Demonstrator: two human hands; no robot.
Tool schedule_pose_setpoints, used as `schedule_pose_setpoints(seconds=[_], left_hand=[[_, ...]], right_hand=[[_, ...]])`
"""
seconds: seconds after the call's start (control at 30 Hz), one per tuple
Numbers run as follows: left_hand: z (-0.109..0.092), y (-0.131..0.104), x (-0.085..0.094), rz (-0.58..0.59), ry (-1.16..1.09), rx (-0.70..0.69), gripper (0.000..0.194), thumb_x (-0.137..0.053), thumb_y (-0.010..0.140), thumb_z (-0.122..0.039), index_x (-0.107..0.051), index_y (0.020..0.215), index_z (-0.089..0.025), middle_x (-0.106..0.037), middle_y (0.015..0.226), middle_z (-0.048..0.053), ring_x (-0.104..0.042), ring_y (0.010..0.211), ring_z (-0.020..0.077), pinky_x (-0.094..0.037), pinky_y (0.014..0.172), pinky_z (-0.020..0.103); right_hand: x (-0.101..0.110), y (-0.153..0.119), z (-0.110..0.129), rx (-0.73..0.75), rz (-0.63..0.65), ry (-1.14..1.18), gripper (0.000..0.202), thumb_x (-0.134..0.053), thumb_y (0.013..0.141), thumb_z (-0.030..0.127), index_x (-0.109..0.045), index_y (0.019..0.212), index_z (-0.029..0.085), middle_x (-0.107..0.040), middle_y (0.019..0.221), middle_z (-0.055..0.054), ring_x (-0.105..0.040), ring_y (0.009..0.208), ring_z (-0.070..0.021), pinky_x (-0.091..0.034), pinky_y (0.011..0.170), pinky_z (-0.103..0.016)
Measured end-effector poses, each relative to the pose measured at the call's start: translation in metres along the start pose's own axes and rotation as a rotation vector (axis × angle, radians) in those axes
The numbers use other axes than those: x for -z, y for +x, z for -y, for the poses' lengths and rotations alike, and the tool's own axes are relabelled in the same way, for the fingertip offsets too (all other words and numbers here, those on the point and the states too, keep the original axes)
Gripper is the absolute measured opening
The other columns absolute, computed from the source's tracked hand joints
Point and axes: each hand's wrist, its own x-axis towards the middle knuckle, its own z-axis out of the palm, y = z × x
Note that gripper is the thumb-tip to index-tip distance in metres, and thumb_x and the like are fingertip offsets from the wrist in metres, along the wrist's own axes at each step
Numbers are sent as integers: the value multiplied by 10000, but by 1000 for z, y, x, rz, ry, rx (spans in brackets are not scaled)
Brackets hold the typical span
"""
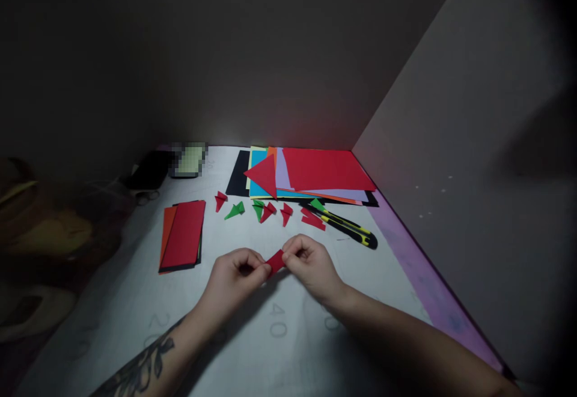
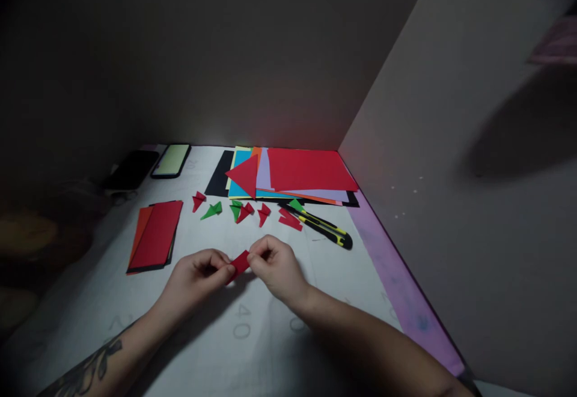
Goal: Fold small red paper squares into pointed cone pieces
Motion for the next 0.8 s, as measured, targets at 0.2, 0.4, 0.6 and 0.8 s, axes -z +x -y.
schedule_pose_setpoints(seconds=[0.2,0.4,0.6,0.8], left_hand=[[-1,-1,-1,-8,-17,8,193,-643,708,-282,-583,564,-170,-663,660,32,-600,637,150,-462,619,256],[-3,-2,-1,-8,-29,-1,184,-644,705,-266,-588,561,-168,-671,667,38,-611,646,156,-469,624,261],[-2,-1,-2,-2,-14,3,178,-635,710,-264,-587,569,-167,-665,672,37,-607,647,156,-465,629,265],[-3,-1,-2,-6,-12,8,180,-636,707,-270,-579,571,-165,-658,680,40,-600,651,158,-458,632,270]], right_hand=[[0,0,-1,-8,-1,6,109,-618,667,165,-526,619,199,-601,679,11,-558,643,-133,-451,603,-252],[0,0,-2,-17,-7,0,107,-617,661,167,-530,612,203,-609,679,9,-563,639,-137,-456,605,-262],[-1,0,-3,-6,-6,9,101,-609,657,150,-536,611,202,-618,673,11,-570,639,-134,-461,608,-258],[-1,1,-4,8,-8,7,97,-611,667,155,-539,620,200,-625,685,10,-579,646,-135,-471,612,-262]])
